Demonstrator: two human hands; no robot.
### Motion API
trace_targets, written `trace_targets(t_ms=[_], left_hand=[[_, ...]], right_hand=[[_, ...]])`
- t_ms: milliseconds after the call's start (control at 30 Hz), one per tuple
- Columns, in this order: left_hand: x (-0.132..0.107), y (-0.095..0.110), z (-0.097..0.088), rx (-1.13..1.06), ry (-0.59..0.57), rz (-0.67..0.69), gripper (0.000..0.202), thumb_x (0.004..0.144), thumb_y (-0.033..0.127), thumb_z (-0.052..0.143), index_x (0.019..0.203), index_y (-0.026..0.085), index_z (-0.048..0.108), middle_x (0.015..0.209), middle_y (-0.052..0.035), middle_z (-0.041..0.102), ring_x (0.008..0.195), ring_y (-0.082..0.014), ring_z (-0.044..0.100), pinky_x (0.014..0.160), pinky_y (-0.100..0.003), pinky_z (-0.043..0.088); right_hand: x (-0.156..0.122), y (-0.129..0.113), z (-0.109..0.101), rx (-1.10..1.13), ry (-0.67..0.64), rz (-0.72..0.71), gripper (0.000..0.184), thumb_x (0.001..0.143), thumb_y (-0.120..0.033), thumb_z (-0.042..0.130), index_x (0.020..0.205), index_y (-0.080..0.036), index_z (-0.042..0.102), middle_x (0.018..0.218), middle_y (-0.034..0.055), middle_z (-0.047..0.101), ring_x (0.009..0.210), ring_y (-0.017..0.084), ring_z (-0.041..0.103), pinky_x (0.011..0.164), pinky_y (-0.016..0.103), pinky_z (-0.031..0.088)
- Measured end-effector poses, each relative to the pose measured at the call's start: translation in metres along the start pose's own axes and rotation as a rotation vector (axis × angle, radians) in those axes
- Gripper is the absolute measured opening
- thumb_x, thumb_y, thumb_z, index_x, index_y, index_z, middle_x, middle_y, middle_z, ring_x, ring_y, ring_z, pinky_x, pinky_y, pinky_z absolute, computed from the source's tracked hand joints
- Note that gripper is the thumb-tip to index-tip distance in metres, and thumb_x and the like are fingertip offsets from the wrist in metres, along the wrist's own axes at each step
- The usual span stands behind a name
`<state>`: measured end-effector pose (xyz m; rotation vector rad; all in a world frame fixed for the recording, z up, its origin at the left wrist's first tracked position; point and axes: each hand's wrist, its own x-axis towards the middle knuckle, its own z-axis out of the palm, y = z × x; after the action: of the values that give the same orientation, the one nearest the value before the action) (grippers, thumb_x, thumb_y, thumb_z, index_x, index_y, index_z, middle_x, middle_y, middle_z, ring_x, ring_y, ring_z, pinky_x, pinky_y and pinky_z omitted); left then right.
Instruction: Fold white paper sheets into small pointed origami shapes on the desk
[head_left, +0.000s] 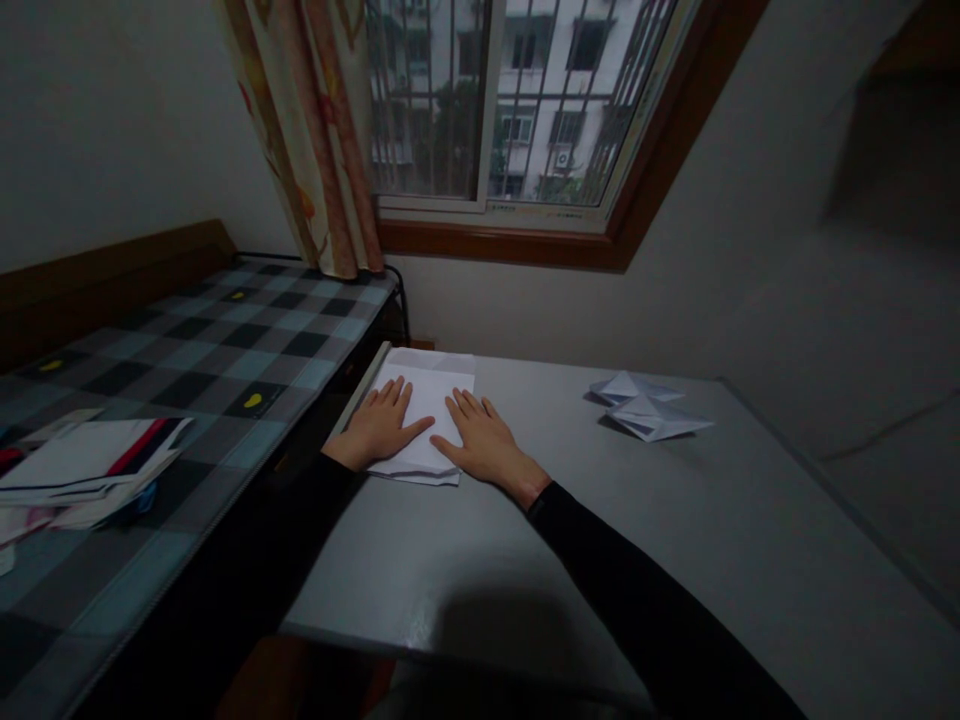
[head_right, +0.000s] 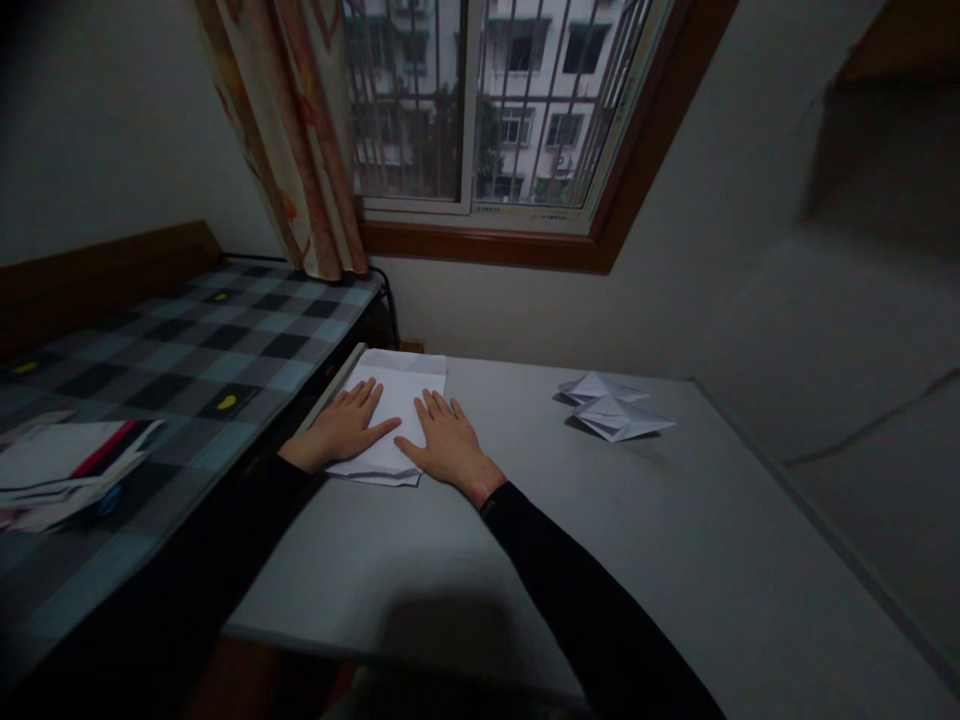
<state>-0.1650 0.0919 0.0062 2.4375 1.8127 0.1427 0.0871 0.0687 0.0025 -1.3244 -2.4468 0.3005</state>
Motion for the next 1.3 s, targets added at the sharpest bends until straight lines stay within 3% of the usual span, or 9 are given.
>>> trace_targets(t_ms=[233, 333, 467, 600, 700, 900, 1000, 1133, 1300], left_hand=[[0.002, 0.006, 0.002, -0.026, 0.01, -0.028, 0.105, 0.105, 0.084, 0.036, 0.174, 0.005, 0.037, 0.182, -0.028, 0.028, 0.172, -0.044, 0.027, 0.137, -0.057, 0.025], [0.001, 0.01, -0.001, -0.013, 0.028, -0.028, 0.103, 0.105, 0.082, 0.038, 0.172, 0.004, 0.04, 0.181, -0.0295, 0.031, 0.17, -0.0455, 0.032, 0.136, -0.058, 0.025], [0.0, 0.019, -0.016, -0.011, 0.106, 0.028, 0.096, 0.107, 0.078, 0.04, 0.167, 0.003, 0.048, 0.178, -0.0289, 0.038, 0.169, -0.0451, 0.034, 0.137, -0.06, 0.026], [-0.004, 0.045, -0.041, -0.042, 0.256, 0.066, 0.084, 0.108, 0.071, 0.048, 0.16, 0.005, 0.056, 0.171, -0.0269, 0.051, 0.162, -0.0441, 0.046, 0.136, -0.058, 0.032], [-0.013, 0.077, -0.052, -0.151, 0.376, 0.216, 0.06, 0.109, 0.061, 0.054, 0.149, 0.017, 0.067, 0.157, -0.0183, 0.067, 0.147, -0.0385, 0.062, 0.128, -0.055, 0.044], [-0.034, 0.124, -0.035, -0.386, 0.378, 0.483, 0.039, 0.108, 0.047, 0.066, 0.14, 0.025, 0.071, 0.141, -0.0131, 0.076, 0.131, -0.0338, 0.072, 0.113, -0.054, 0.055], [-0.034, 0.126, -0.023, -0.511, 0.352, 0.467, 0.039, 0.107, 0.048, 0.069, 0.139, 0.026, 0.069, 0.132, -0.0121, 0.079, 0.122, -0.0314, 0.075, 0.106, -0.051, 0.058], [-0.028, 0.126, -0.011, -0.654, 0.262, 0.436, 0.051, 0.103, 0.051, 0.077, 0.147, 0.028, 0.065, 0.124, -0.0086, 0.08, 0.108, -0.0264, 0.077, 0.098, -0.045, 0.059], [-0.028, 0.128, -0.004, -0.763, 0.186, 0.404, 0.051, 0.103, 0.053, 0.078, 0.148, 0.03, 0.068, 0.123, -0.0076, 0.081, 0.1, -0.0241, 0.077, 0.092, -0.041, 0.06]], right_hand=[[-0.059, 0.046, -0.037, 0.052, 0.141, -0.038, 0.068, 0.109, -0.054, 0.061, 0.165, -0.016, 0.055, 0.174, 0.0213, 0.051, 0.164, 0.039, 0.046, 0.136, 0.066, 0.032], [-0.105, 0.083, -0.072, 0.036, 0.364, -0.109, 0.043, 0.11, -0.036, 0.06, 0.149, -0.021, 0.068, 0.15, 0.0164, 0.073, 0.141, 0.034, 0.067, 0.123, 0.06, 0.05], [-0.157, 0.154, -0.115, -0.177, 0.645, 0.034, 0.034, 0.104, -0.023, 0.057, 0.133, -0.021, 0.075, 0.127, 0.0163, 0.08, 0.121, 0.036, 0.072, 0.109, 0.06, 0.056], [-0.182, 0.211, -0.132, -0.364, 0.658, 0.133, 0.043, 0.096, -0.022, 0.059, 0.135, -0.016, 0.075, 0.131, 0.0195, 0.079, 0.118, 0.039, 0.071, 0.106, 0.06, 0.057], [-0.183, 0.228, -0.132, -0.42, 0.572, 0.157, 0.037, 0.096, -0.026, 0.061, 0.126, -0.018, 0.08, 0.132, 0.0182, 0.08, 0.118, 0.039, 0.07, 0.103, 0.059, 0.057], [-0.173, 0.202, -0.135, -0.398, 0.557, 0.145, 0.023, 0.101, -0.03, 0.062, 0.105, -0.023, 0.083, 0.116, 0.014, 0.085, 0.11, 0.037, 0.072, 0.102, 0.059, 0.053], [-0.163, 0.165, -0.126, -0.246, 0.569, 0.047, 0.019, 0.103, -0.028, 0.063, 0.106, -0.026, 0.081, 0.111, 0.0097, 0.086, 0.107, 0.034, 0.074, 0.108, 0.059, 0.052], [-0.14, 0.113, -0.098, -0.031, 0.429, -0.115, 0.014, 0.104, -0.026, 0.066, 0.106, -0.027, 0.08, 0.102, 0.0055, 0.085, 0.098, 0.029, 0.077, 0.118, 0.061, 0.048], [-0.109, 0.076, -0.069, 0.141, 0.312, -0.2, 0.018, 0.106, -0.025, 0.066, 0.116, -0.03, 0.081, 0.105, 0.0038, 0.085, 0.101, 0.028, 0.076, 0.125, 0.064, 0.044]])
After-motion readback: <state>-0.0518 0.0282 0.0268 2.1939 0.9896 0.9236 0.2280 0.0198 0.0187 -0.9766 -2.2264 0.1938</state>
